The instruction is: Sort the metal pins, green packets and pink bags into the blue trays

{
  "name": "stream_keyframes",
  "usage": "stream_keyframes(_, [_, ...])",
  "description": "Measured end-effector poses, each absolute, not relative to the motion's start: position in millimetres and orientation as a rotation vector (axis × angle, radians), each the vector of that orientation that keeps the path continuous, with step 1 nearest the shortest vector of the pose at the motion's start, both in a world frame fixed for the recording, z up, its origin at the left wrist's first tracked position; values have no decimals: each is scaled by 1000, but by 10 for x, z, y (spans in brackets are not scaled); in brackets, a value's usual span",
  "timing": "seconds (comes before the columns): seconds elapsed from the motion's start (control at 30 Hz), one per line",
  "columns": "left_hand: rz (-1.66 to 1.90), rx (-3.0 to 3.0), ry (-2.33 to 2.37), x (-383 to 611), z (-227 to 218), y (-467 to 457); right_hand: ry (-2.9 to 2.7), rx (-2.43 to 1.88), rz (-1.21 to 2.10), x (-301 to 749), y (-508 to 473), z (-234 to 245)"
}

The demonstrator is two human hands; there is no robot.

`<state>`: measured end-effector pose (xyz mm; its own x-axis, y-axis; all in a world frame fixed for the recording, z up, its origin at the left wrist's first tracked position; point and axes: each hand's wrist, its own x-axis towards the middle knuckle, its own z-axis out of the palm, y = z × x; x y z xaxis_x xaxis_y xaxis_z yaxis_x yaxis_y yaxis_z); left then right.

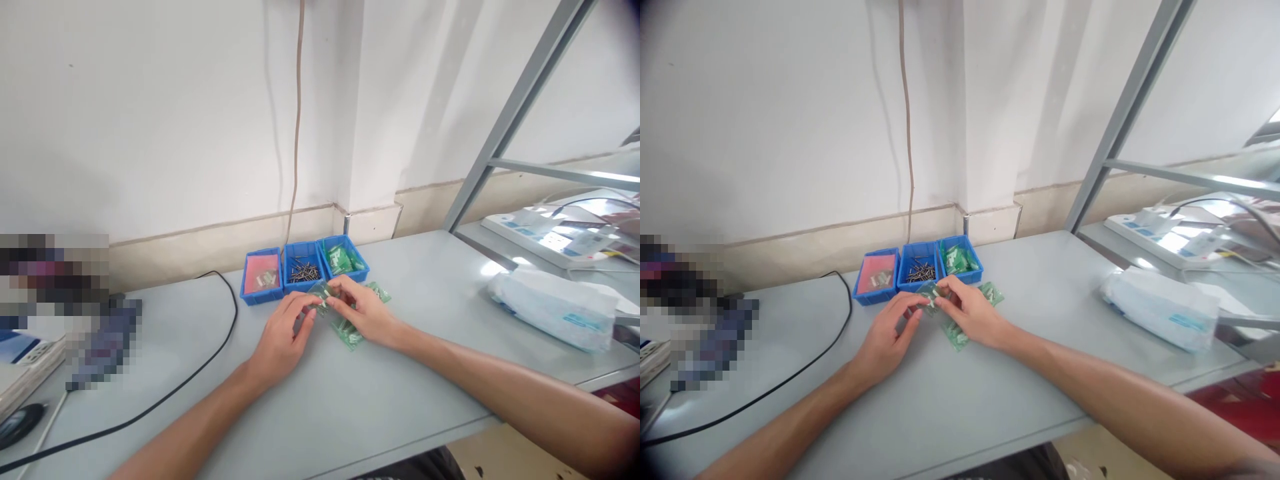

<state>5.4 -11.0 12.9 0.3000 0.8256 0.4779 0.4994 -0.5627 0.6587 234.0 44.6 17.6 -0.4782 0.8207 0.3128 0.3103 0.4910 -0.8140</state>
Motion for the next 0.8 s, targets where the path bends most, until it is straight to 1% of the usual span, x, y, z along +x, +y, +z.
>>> stream_keyframes(0.17, [1196,2222,1193,38,81,-74,-1940,-916,984,2328,434,176])
stream_keyframes(0.37, [1185,2179,1301,6,28,-29,-2041,-879,1056,2334,404,169])
stream_keyframes(0.5, [1208,2116,1370,10,57,-29,-2053,-898,1018,2338,394,203])
stream_keyframes(0.63, [1203,2131,1365,27,109,-40,-2070,-864,880,2336,385,227])
stream_keyframes(0.8, [1099,2143,1323,36,136,-51,-2003,-857,909,2342,364,224])
